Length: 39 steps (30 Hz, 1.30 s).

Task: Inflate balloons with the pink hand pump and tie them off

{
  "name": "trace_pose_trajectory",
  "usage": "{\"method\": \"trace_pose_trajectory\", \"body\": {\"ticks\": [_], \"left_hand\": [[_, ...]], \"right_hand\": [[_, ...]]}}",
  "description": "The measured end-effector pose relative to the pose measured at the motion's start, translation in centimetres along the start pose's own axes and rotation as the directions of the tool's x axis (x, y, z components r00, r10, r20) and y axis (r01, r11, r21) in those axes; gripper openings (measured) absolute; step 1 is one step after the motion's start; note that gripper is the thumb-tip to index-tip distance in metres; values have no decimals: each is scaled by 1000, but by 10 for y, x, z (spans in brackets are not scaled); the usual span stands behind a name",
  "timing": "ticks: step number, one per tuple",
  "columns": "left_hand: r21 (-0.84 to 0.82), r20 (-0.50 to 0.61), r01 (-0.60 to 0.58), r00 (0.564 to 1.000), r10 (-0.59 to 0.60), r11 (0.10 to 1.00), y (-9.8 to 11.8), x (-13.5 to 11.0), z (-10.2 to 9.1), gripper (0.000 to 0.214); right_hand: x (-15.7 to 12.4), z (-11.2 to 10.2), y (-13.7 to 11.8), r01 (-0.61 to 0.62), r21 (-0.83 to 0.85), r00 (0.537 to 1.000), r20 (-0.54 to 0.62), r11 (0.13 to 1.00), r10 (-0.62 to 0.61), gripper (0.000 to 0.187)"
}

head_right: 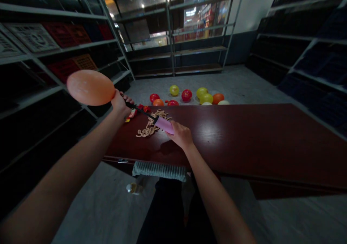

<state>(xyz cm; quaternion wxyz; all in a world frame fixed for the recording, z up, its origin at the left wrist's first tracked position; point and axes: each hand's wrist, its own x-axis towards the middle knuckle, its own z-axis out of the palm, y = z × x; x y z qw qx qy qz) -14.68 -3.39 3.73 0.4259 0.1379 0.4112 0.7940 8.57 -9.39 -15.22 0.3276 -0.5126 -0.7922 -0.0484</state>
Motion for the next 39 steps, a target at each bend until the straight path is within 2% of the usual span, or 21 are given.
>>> {"method": "trace_pose_trajectory", "body": {"ticks": [4,8,12,17,20,23,27,32,35,39], "left_hand": [[7,94,-35,995,34,999,21,2,16,44],[-21,188,-82,979,84,996,9,-2,37,45],[-48,182,-86,979,93,995,-27,1,52,46],[18,246,29,969,-32,999,-88,-11,63,43],[81,355,108,926,-130,991,-119,-30,65,44],[109,439,161,878,-193,981,-133,-44,61,45],[65,437,188,878,-197,980,-129,-47,48,48],[28,280,185,942,-186,982,-107,-36,17,48],[-2,170,147,975,-144,989,-86,-26,0,48],[-32,68,80,995,-77,996,-47,-4,-10,45]], "right_hand": [[0,-1,1,-13,32,998,-57,999,15,46],[-1,1,8,-50,54,993,-100,997,55,45],[1,4,14,-105,50,983,-145,993,111,44],[3,5,16,-227,33,961,-156,973,229,45],[5,2,16,-323,44,936,-129,945,326,46],[5,-2,17,-380,65,917,-108,923,385,47],[5,-3,15,-364,38,929,-63,931,365,47],[4,-4,5,-176,-23,984,13,984,176,48],[2,-6,0,-78,-49,994,71,996,81,49],[-1,-8,-1,-5,-68,997,75,998,10,49]]}}
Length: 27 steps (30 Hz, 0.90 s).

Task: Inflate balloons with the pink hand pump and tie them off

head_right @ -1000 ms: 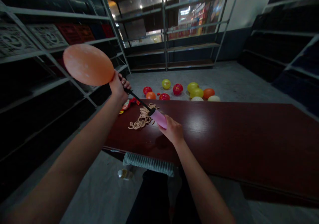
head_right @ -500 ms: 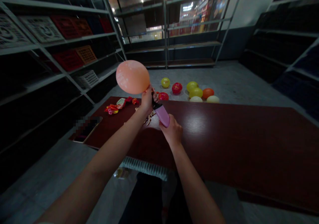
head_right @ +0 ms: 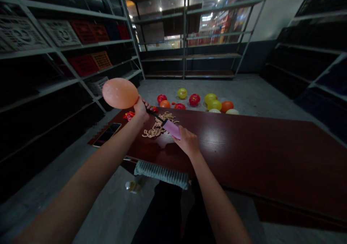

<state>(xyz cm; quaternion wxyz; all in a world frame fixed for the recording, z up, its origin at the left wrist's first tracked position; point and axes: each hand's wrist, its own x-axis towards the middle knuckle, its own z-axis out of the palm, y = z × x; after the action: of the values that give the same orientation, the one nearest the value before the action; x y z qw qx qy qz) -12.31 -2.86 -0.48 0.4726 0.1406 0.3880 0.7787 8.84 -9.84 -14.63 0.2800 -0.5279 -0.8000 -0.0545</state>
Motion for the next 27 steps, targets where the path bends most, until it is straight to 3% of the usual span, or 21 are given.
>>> {"method": "trace_pose_trajectory", "body": {"ticks": [5,9,15,20,24,27], "left_hand": [[14,-106,-73,992,74,997,48,19,1,37],[11,-116,-82,990,83,997,51,24,8,41],[-25,-111,-98,989,95,995,13,32,27,50],[-9,-55,-101,993,100,995,-33,30,50,52],[-64,69,-82,994,86,995,-74,13,67,39],[-69,197,-81,976,93,994,-92,0,71,35]], "right_hand": [[-2,5,3,48,7,997,-56,999,-47,47],[-2,11,7,60,34,991,-120,998,-56,40],[0,17,16,-73,60,978,-192,996,83,39],[5,16,16,-184,107,958,-202,977,203,41],[8,10,16,-329,153,930,-119,932,348,46],[10,5,16,-411,196,901,-59,890,429,48]]}}
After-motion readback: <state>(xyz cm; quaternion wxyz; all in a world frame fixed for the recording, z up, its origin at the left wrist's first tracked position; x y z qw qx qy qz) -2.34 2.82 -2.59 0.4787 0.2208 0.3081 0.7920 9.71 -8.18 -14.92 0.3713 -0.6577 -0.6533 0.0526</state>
